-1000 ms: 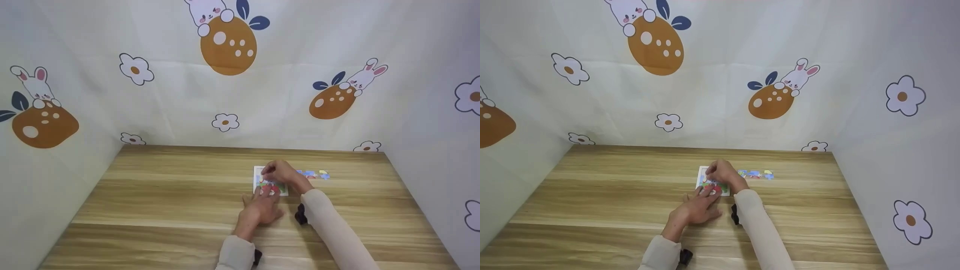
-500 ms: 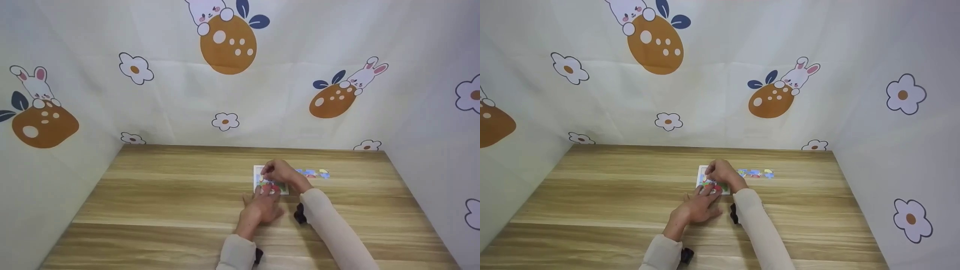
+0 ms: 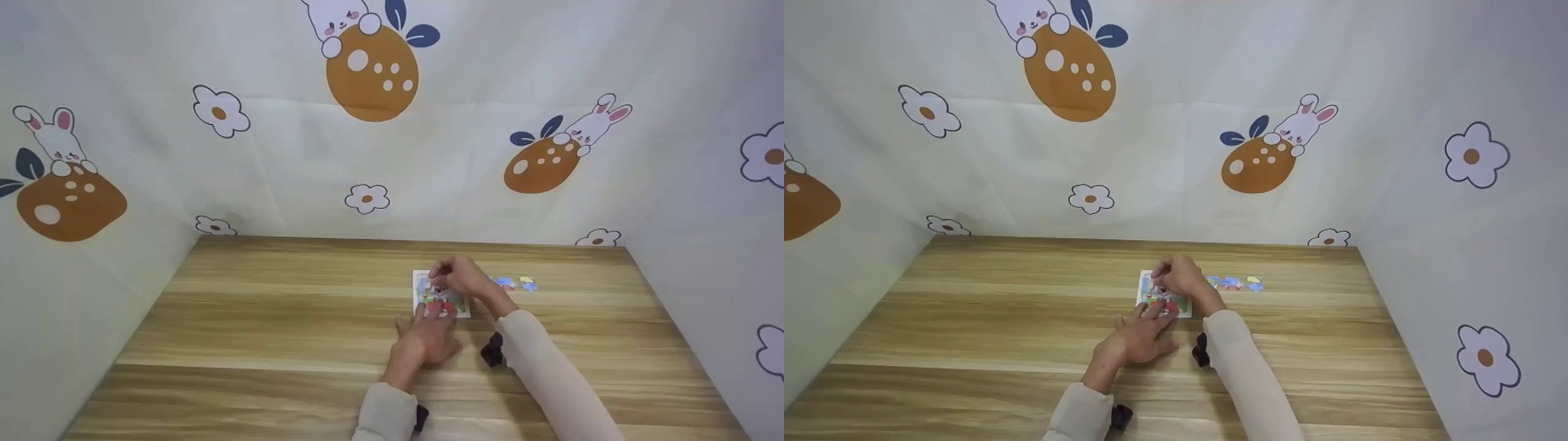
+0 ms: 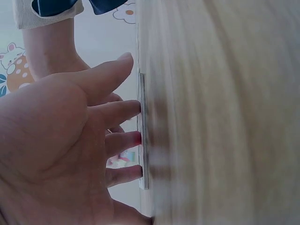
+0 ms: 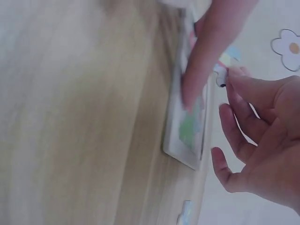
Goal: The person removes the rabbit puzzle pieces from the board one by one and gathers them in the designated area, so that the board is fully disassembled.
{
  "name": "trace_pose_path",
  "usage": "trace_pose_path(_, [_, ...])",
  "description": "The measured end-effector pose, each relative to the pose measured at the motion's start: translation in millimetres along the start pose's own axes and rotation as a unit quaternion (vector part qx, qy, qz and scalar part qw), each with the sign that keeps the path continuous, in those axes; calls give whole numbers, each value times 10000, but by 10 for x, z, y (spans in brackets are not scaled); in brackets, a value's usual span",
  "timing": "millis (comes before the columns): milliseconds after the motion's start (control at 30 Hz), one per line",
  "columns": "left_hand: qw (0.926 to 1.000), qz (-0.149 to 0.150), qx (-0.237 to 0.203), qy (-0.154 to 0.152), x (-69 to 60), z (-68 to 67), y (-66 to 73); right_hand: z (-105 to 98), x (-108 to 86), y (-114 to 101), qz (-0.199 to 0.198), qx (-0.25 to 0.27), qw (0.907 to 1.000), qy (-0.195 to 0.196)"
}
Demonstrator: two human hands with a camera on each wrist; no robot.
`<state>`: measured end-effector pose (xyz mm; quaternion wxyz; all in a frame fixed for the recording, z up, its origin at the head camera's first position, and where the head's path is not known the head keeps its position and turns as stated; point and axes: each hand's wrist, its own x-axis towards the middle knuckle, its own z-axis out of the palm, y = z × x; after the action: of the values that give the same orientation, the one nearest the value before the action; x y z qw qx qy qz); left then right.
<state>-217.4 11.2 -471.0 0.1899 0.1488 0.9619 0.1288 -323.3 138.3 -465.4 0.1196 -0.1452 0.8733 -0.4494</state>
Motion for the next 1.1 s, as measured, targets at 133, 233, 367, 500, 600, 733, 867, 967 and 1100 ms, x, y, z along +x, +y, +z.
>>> trace_pose_path(133, [10000,33,76,37,-2,1,7,-113,-93,-20,156,113,9991,365])
trace_pose_path(233, [10000,10,-11,35,-6,-3,4,-220,-186,-14,155,147,9988,446])
trace_pose_path(367, [9999,-34,-149,48,-8,-9,1,-333,-309,36,93,266,9978,596])
trace_pose_path(500, [9998,1,-168,51,-11,-12,14,-433,-420,111,148,208,9954,922])
trace_pose_path(600, [9996,-18,-292,21,-13,-12,11,-506,-480,173,204,31,9944,1038])
trace_pose_path(733, [9989,-100,-448,-1,-23,-9,-6,-591,-531,257,295,-187,9938,1060])
trace_pose_path(867, [9987,-89,-503,-15,-28,-6,-10,-648,-572,353,351,-359,9941,957])
trace_pose_path(967, [9991,-45,-422,19,-21,-12,-9,-663,-587,420,369,-453,9951,796])
trace_pose_path(1100, [9993,-22,-376,36,-11,-18,-10,-659,-588,495,511,-445,9955,658])
